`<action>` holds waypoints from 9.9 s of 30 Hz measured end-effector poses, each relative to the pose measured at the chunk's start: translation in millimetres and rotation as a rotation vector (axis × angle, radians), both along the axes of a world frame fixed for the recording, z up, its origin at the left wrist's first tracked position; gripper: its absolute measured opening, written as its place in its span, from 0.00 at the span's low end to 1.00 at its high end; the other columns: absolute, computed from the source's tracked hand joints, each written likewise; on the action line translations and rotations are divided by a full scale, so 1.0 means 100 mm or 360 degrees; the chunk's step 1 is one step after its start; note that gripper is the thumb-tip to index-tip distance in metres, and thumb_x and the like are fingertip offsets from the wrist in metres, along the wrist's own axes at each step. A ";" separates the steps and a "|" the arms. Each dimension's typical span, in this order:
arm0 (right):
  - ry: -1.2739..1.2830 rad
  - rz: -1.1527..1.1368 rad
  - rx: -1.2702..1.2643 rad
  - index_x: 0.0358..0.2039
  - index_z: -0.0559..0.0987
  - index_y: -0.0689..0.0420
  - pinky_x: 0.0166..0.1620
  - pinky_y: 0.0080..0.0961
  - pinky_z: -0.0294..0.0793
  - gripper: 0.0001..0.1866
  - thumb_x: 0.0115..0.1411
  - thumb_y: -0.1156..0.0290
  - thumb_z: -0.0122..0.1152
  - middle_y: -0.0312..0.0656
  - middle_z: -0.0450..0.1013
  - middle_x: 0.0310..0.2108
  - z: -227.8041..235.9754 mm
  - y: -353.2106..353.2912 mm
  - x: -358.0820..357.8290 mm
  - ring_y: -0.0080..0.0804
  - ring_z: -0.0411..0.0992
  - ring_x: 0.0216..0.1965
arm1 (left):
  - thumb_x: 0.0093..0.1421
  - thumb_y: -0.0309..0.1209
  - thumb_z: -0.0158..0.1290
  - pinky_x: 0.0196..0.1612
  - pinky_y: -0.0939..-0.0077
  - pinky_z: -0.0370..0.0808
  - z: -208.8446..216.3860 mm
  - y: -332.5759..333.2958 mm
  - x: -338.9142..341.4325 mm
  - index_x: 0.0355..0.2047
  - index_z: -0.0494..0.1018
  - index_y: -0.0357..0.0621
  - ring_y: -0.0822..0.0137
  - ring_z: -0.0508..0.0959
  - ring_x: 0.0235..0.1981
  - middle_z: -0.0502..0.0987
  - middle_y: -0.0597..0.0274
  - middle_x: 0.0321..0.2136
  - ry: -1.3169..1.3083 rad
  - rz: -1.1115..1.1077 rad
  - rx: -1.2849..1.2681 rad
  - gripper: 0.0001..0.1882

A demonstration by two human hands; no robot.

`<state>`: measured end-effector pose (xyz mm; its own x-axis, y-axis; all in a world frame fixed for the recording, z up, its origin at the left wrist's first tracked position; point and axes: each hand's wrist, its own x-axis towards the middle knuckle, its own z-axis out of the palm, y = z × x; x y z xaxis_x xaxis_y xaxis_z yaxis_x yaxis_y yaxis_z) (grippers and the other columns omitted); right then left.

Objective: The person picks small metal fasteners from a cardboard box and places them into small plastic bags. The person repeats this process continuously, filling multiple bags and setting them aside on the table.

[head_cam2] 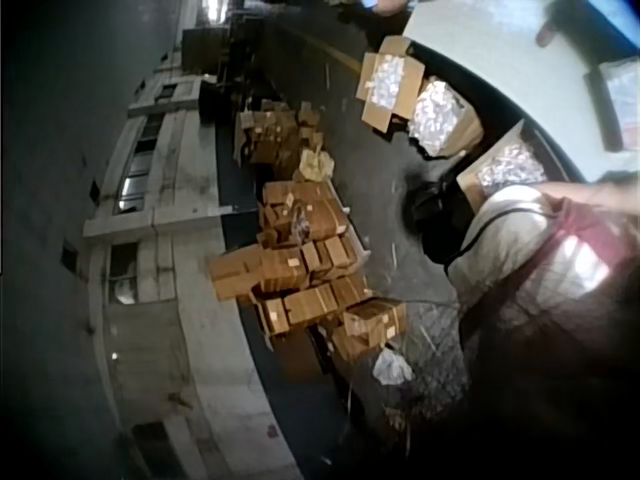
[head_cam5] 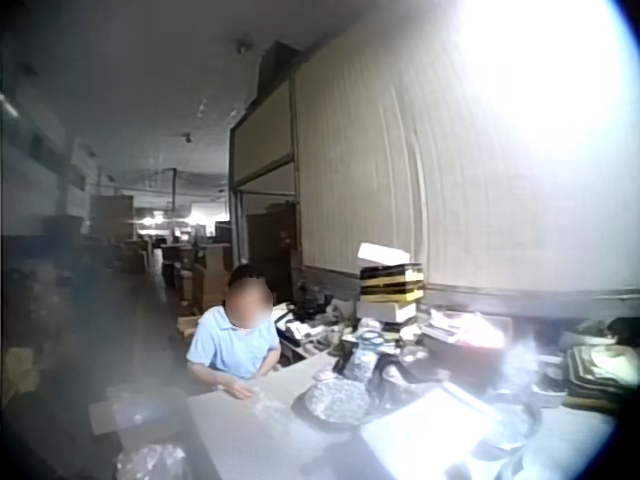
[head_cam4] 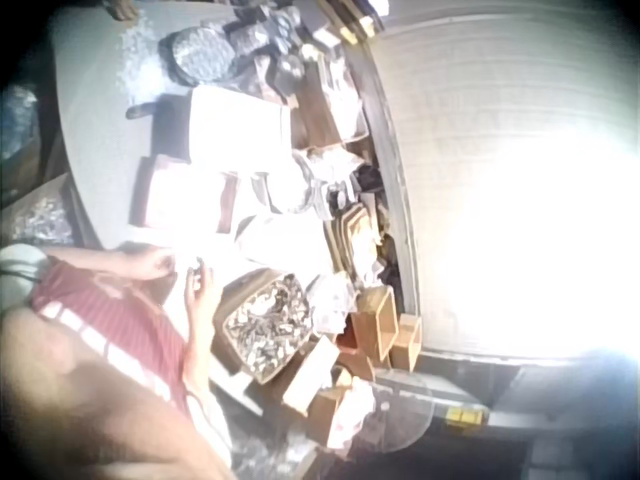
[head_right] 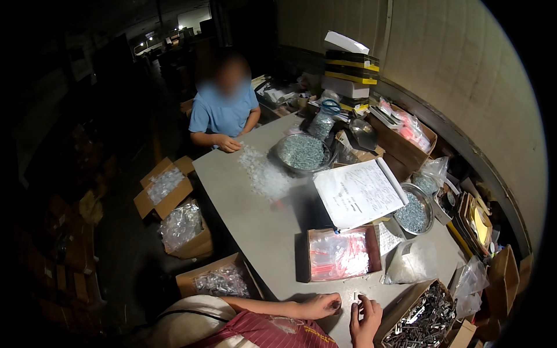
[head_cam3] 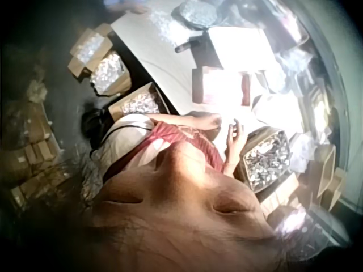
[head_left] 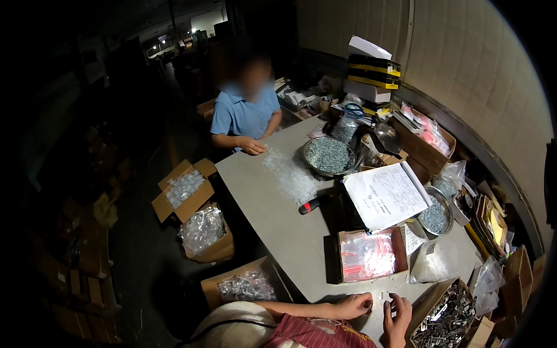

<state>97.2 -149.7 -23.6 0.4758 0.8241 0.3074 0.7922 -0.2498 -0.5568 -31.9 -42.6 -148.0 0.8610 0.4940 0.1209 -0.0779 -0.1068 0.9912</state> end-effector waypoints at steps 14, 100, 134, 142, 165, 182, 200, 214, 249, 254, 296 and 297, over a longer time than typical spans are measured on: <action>0.0009 0.0726 -0.0139 0.32 0.83 0.53 0.62 0.48 0.58 0.15 0.39 0.72 0.65 0.45 0.72 0.49 -0.10 -0.02 0.03 0.51 0.64 0.56 | 0.57 0.28 0.60 0.35 0.61 0.73 0.18 0.05 -0.10 0.40 0.70 0.38 0.55 0.79 0.31 0.77 0.51 0.28 0.0110 -0.0144 0.0135 0.14; 0.0012 0.0476 0.0177 0.37 0.74 0.60 0.45 0.40 0.69 0.12 0.52 0.82 0.65 0.47 0.72 0.35 0.12 -0.01 -0.20 0.51 0.69 0.41 | 0.60 0.25 0.57 0.33 0.69 0.78 0.91 0.26 -0.24 0.32 0.78 0.40 0.58 0.82 0.30 0.80 0.56 0.28 -0.0203 0.0210 0.0880 0.02; 0.1489 0.0654 0.0491 0.28 0.76 0.63 0.50 0.34 0.72 0.10 0.63 0.70 0.63 0.40 0.77 0.24 0.41 0.12 -0.11 0.26 0.73 0.29 | 0.71 0.29 0.50 0.33 0.83 0.70 0.56 0.34 -0.45 0.38 0.73 0.38 0.81 0.72 0.29 0.75 0.71 0.28 -0.0270 -0.0214 -0.0742 0.06; 0.1432 0.1745 0.1187 0.13 0.73 0.55 0.37 0.44 0.76 0.24 0.66 0.59 0.53 0.40 0.71 0.14 1.81 0.09 -0.50 0.32 0.69 0.14 | 0.71 0.31 0.50 0.38 0.83 0.75 0.92 0.73 -0.78 0.42 0.71 0.42 0.79 0.77 0.35 0.78 0.68 0.35 -0.0233 0.0304 -0.0852 0.06; 0.1160 0.3462 -0.0016 0.29 0.79 0.62 0.41 0.48 0.80 0.11 0.65 0.75 0.49 0.42 0.76 0.26 2.48 0.29 -0.23 0.38 0.78 0.29 | 0.73 0.30 0.39 0.53 0.65 0.77 1.91 1.37 -1.27 0.59 0.67 0.37 0.61 0.80 0.50 0.78 0.52 0.48 -0.0664 0.0712 -0.1036 0.18; 0.1460 0.1746 0.0465 0.13 0.72 0.62 0.31 0.31 0.76 0.26 0.67 0.62 0.57 0.40 0.65 0.12 1.08 0.89 -0.24 0.31 0.65 0.15 | 0.72 0.32 0.44 0.37 0.78 0.76 1.66 1.58 -1.33 0.55 0.72 0.42 0.73 0.78 0.33 0.78 0.64 0.36 -0.0577 0.0885 -0.1263 0.15; -0.0103 0.0335 -0.0351 0.29 0.82 0.57 0.36 0.43 0.76 0.06 0.50 0.73 0.63 0.51 0.78 0.28 -0.95 1.33 0.38 0.51 0.78 0.31 | 0.54 0.29 0.53 0.38 0.67 0.77 0.32 1.41 -2.77 0.32 0.86 0.51 0.65 0.83 0.34 0.85 0.59 0.30 0.1674 -0.0030 0.0183 0.12; -0.0013 -0.0001 -0.0141 0.28 0.78 0.56 0.39 0.42 0.66 0.08 0.59 0.66 0.65 0.48 0.77 0.25 -0.83 1.32 0.53 0.50 0.74 0.30 | 0.65 0.40 0.50 0.36 0.58 0.77 0.88 1.29 -1.86 0.33 0.78 0.43 0.52 0.82 0.32 0.82 0.57 0.27 0.1137 0.0710 0.0616 0.14; 0.1971 0.0503 0.0094 0.49 0.76 0.63 0.48 0.22 0.74 0.15 0.63 0.73 0.65 0.41 0.77 0.43 -0.47 0.41 -0.30 0.25 0.75 0.41 | 0.63 0.22 0.56 0.38 0.85 0.71 0.38 0.61 -0.53 0.57 0.68 0.40 0.80 0.72 0.35 0.73 0.70 0.36 -0.0142 0.0204 -0.0578 0.21; 0.1950 0.0341 0.0303 0.49 0.76 0.66 0.48 0.27 0.76 0.15 0.64 0.73 0.63 0.43 0.79 0.39 -0.52 0.37 -0.29 0.29 0.77 0.41 | 0.62 0.21 0.57 0.39 0.82 0.73 0.44 0.53 -0.49 0.58 0.67 0.42 0.78 0.74 0.35 0.75 0.68 0.35 -0.0065 0.0197 -0.0411 0.24; 0.0791 0.0565 0.0239 0.45 0.78 0.61 0.58 0.38 0.70 0.21 0.47 0.76 0.62 0.46 0.78 0.43 -0.22 0.32 -0.28 0.43 0.75 0.48 | 0.56 0.33 0.64 0.37 0.67 0.75 0.78 0.50 -0.65 0.31 0.75 0.37 0.58 0.78 0.33 0.75 0.55 0.29 0.0302 0.0322 0.0504 0.13; 0.0662 0.0624 0.0271 0.45 0.78 0.60 0.62 0.43 0.65 0.22 0.45 0.75 0.61 0.45 0.78 0.42 -0.08 0.34 -0.28 0.44 0.73 0.50 | 0.56 0.34 0.65 0.38 0.66 0.75 0.71 0.48 -0.63 0.32 0.75 0.37 0.57 0.78 0.34 0.76 0.54 0.30 0.0282 0.0323 0.0538 0.13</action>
